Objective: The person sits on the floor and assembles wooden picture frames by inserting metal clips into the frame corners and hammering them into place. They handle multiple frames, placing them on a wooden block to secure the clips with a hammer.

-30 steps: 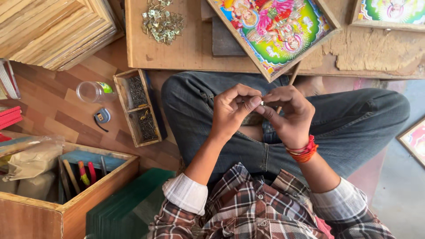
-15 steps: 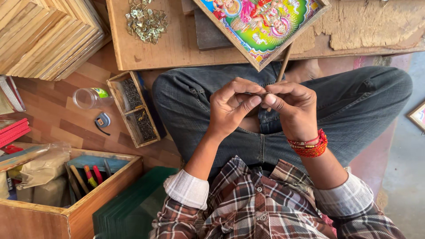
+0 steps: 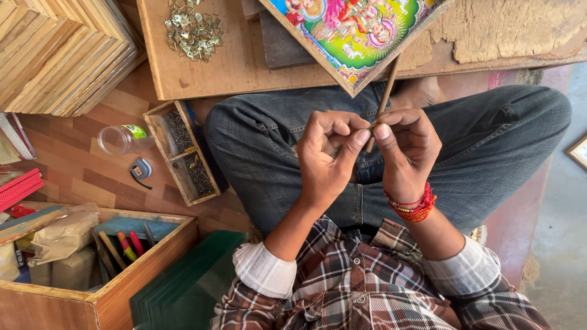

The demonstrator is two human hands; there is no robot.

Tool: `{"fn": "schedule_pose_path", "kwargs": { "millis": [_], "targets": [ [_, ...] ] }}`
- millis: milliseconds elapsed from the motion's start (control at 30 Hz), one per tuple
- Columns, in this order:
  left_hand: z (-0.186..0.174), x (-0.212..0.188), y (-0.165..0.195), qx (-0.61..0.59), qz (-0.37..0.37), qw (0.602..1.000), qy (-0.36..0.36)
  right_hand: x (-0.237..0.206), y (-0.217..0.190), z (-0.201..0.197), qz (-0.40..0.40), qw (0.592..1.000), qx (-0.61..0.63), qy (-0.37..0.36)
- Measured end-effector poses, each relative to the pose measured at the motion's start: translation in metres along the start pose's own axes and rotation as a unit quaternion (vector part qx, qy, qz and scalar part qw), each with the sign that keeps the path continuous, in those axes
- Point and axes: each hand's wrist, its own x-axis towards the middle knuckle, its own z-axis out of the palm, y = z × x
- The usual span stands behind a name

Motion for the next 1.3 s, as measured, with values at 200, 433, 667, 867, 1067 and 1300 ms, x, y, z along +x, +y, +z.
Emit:
{"fn": "schedule_pose_path", "kwargs": {
  "millis": [200, 433, 667, 867, 1067, 1300],
  "targets": [
    [-0.016, 0.021, -0.010, 0.117, -0.038, 0.990, -0.074, 0.021, -0.011, -0.025, -0.063, 0.968, -0.216, -0.111],
    [0.011, 0.082, -0.056, 0.382, 0.123, 0.911, -0.094, 0.025, 0.005, -0.067, 0.031, 0.974, -0.219, -0.047],
    [0.050, 0.137, -0.119, 0.614, 0.224, 0.747, -0.121, 0.014, 0.013, -0.083, -0.001, 0.985, -0.175, -0.012],
    [0.058, 0.156, -0.076, 0.575, 0.221, 0.780, -0.114, 0.020, -0.005, -0.078, -0.080, 0.985, -0.148, 0.025],
    [0.027, 0.171, 0.072, 0.264, 0.273, 0.923, -0.059, 0.045, -0.063, -0.069, -0.186, 0.971, -0.146, 0.022],
    [0.004, 0.170, 0.109, -0.101, 0.139, 0.984, -0.046, 0.115, -0.123, -0.085, -0.286, 0.918, -0.260, -0.085]
  ]
}}
